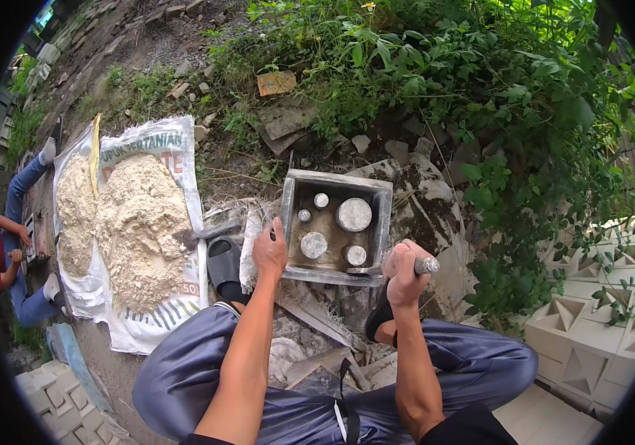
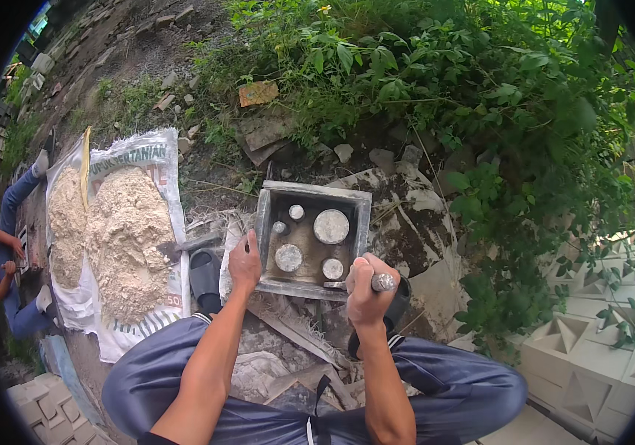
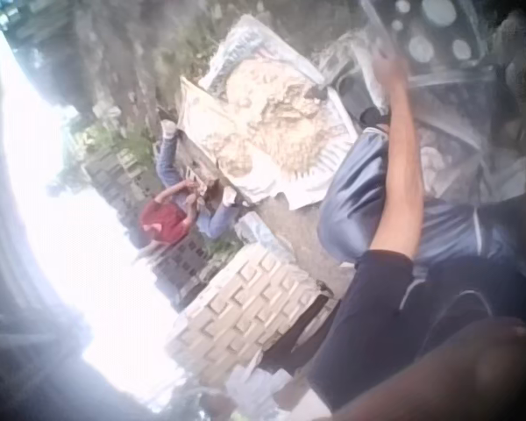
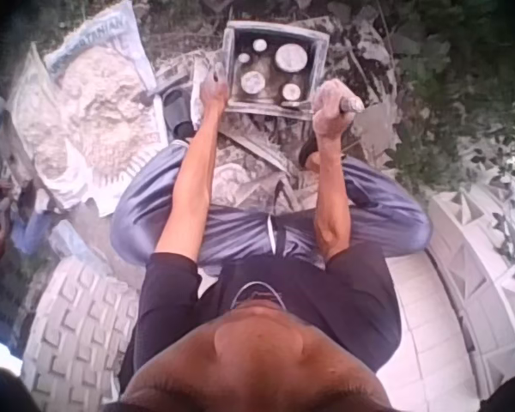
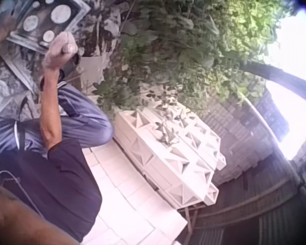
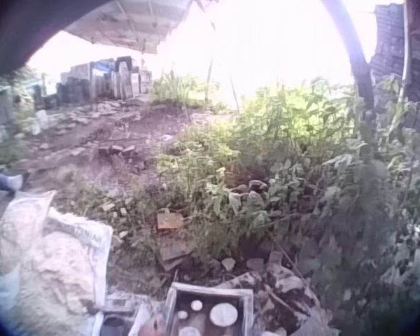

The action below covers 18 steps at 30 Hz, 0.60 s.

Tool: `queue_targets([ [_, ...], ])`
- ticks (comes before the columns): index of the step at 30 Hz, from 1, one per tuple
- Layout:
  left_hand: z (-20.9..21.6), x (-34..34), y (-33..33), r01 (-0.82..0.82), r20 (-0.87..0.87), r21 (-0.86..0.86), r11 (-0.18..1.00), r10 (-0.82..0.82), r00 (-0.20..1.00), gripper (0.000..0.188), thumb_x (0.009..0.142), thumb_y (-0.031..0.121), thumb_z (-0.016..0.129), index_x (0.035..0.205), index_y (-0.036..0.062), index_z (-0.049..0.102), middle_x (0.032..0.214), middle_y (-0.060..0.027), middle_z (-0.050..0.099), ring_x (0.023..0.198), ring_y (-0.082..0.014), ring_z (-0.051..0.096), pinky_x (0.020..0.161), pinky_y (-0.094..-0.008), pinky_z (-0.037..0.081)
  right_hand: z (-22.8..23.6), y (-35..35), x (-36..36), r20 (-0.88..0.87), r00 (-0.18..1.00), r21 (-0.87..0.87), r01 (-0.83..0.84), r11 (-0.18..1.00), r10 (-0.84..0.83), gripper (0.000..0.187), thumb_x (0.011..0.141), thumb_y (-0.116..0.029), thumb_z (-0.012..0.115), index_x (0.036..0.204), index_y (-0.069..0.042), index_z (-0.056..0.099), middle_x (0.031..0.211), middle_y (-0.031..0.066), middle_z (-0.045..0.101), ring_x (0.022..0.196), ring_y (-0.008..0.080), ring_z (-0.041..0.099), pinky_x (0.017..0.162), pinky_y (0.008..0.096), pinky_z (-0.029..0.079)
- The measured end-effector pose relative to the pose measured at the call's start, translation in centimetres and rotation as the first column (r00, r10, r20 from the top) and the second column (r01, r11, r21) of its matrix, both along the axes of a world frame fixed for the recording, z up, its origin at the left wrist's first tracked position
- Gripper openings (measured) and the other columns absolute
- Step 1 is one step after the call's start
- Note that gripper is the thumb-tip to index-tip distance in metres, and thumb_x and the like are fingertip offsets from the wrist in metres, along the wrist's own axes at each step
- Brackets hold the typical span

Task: The person tamps mixture into a mold around cylindrical inserts using a hand tool, then scoops additional mixture from a pile with a trowel and presses it into the mold by hand.

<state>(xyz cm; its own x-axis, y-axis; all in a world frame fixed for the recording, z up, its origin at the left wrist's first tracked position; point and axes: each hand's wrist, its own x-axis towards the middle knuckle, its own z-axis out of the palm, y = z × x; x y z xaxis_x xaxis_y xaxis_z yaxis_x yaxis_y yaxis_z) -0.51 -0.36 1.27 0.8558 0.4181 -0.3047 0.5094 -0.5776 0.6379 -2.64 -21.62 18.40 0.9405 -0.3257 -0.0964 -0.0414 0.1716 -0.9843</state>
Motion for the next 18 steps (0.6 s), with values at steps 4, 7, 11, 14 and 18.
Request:
queue_targets([
  [4, 1.0, 0.2, -0.4, -0.009, -0.003, -0.015, 1.000, 0.009, 1.000, 0.062, 0.094, 0.053, 0.034, 0.112, 0.0034, 0.065, 0.095, -0.0277, 0.064, 0.094, -0.0448, 0.059, 0.085, -0.0490, 0.044, -0.6, -0.7, -1.1, 0.069, 0.997, 0.058, 0.026, 0.998, -0.030, 0.036, 0.087, -0.007, 0.043, 0.053, -0.006, 0.030, 0.046, -0.0016, 0.033, 0.039, 0.0051, 0.029, 0.037, 0.0256, 0.021],
  [7, 0.3, 0.3, -0.9, 0.001, -0.001, -0.012, 1.000, -0.001, 1.000, 0.061, 0.094, 0.053, 0.034, 0.111, 0.0029, 0.065, 0.095, -0.0277, 0.064, 0.094, -0.0448, 0.059, 0.085, -0.0487, 0.044, -5.7, -0.8, -2.8, 0.145, 0.987, -0.196, -0.038, 0.980, 0.067, 0.036, 0.084, -0.006, 0.046, 0.052, -0.004, 0.029, 0.045, -0.0013, 0.036, 0.038, 0.0070, 0.033, 0.038, 0.0285, 0.022],
  [11, 1.0, 0.6, -0.4, -0.009, -0.039, -0.008, 1.000, 0.009, 0.999, 0.060, 0.094, 0.052, 0.035, 0.112, 0.0033, 0.065, 0.095, -0.0271, 0.064, 0.094, -0.0445, 0.059, 0.085, -0.0485, 0.044, -4.2, 0.3, -1.4, 0.066, 0.991, -0.269, -0.098, 0.958, 0.120, 0.036, 0.086, -0.006, 0.041, 0.053, -0.006, 0.028, 0.046, -0.0027, 0.032, 0.039, 0.0050, 0.028, 0.038, 0.0265, 0.019],
  [14, 1.0, 0.1, 0.1, -0.011, -0.012, 0.001, 1.000, 0.011, 1.000, 0.058, 0.094, 0.051, 0.035, 0.111, 0.0049, 0.065, 0.095, -0.0262, 0.065, 0.095, -0.0440, 0.059, 0.085, -0.0483, 0.044, -0.6, 0.6, -1.5, 0.070, 0.989, -0.336, -0.099, 0.937, 0.130, 0.034, 0.084, -0.006, 0.046, 0.053, -0.003, 0.031, 0.046, 0.0019, 0.030, 0.037, 0.0090, 0.031, 0.039, 0.0300, 0.022],
  [18, 1.9, 0.7, -1.0, 0.033, -0.027, -0.035, 0.999, -0.034, 0.999, 0.058, 0.094, 0.051, 0.035, 0.110, 0.0047, 0.065, 0.095, -0.0266, 0.064, 0.095, -0.0441, 0.059, 0.085, -0.0481, 0.045, -4.9, -0.8, -3.3, 0.145, 0.981, -0.534, -0.034, 0.845, 0.132, 0.031, 0.082, -0.008, 0.052, 0.055, -0.001, 0.037, 0.047, 0.0104, 0.032, 0.036, 0.0210, 0.039, 0.040, 0.0338, 0.028],
])
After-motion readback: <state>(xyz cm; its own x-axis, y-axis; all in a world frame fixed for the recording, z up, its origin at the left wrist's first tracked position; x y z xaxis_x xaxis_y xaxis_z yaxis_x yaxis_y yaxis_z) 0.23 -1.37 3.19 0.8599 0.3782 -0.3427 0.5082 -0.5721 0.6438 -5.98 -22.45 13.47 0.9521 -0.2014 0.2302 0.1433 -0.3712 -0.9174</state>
